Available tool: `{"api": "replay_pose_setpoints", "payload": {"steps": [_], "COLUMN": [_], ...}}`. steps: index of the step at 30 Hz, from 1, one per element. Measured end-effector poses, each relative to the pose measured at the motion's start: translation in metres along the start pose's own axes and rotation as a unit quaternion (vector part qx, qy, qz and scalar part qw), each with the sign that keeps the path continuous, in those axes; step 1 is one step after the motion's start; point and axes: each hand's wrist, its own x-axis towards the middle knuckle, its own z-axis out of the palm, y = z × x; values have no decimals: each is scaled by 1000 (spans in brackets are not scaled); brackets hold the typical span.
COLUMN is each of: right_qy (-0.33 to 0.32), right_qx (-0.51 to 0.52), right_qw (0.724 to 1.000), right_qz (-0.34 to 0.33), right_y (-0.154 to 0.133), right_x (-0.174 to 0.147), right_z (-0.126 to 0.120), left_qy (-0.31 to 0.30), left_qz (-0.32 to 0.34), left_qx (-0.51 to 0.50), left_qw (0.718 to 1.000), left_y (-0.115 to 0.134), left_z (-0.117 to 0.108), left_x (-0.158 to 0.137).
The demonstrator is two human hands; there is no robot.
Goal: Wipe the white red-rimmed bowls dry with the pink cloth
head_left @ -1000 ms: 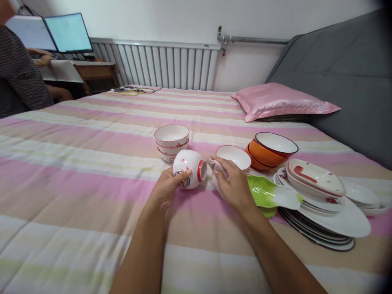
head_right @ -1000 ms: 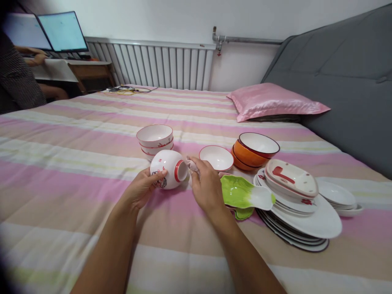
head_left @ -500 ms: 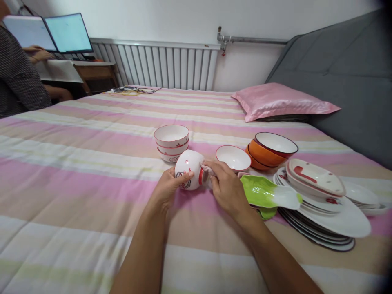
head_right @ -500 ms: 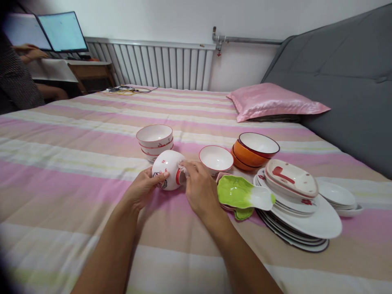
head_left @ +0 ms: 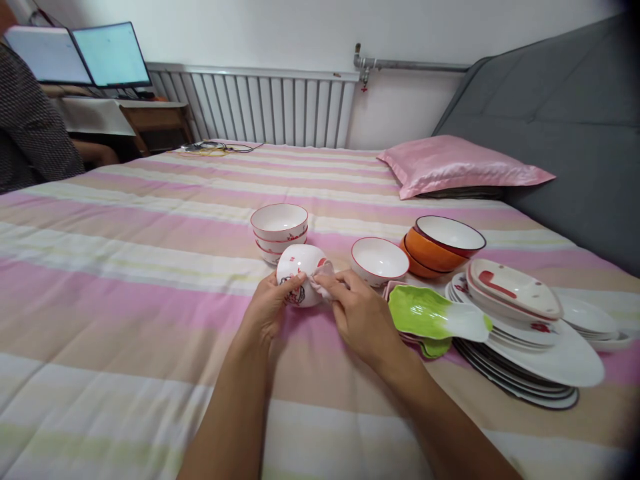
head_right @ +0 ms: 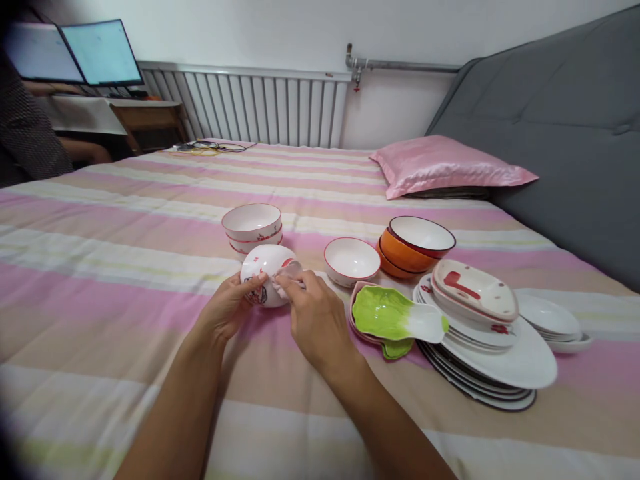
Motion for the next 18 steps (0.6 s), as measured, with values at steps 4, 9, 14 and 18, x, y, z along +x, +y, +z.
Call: {"api": "replay_pose_setpoints", "payload": {"steps": [4,9,14,18], "right_qy": [-13,-30,-39,-49], "right_qx": [-14,-22,-25,-34], "right_qw": [1000,999,999,998], "right_qz": [-1,4,10,17], "right_y": [-1,1,2,3], "right_x": [-2,-3,-3,-3], "right_z": [-1,-1,-1,0], "left_qy": [1,10,17,19], "left_qz": [-4,-8,-12,-13], "left_qx": [-3,-7,4,3], "left_qw": [1000,1000,1000,1000], "left_y": [0,2,4,4], "left_z": [-2,1,2,1], "left_x": [1,0,-1,0]}}
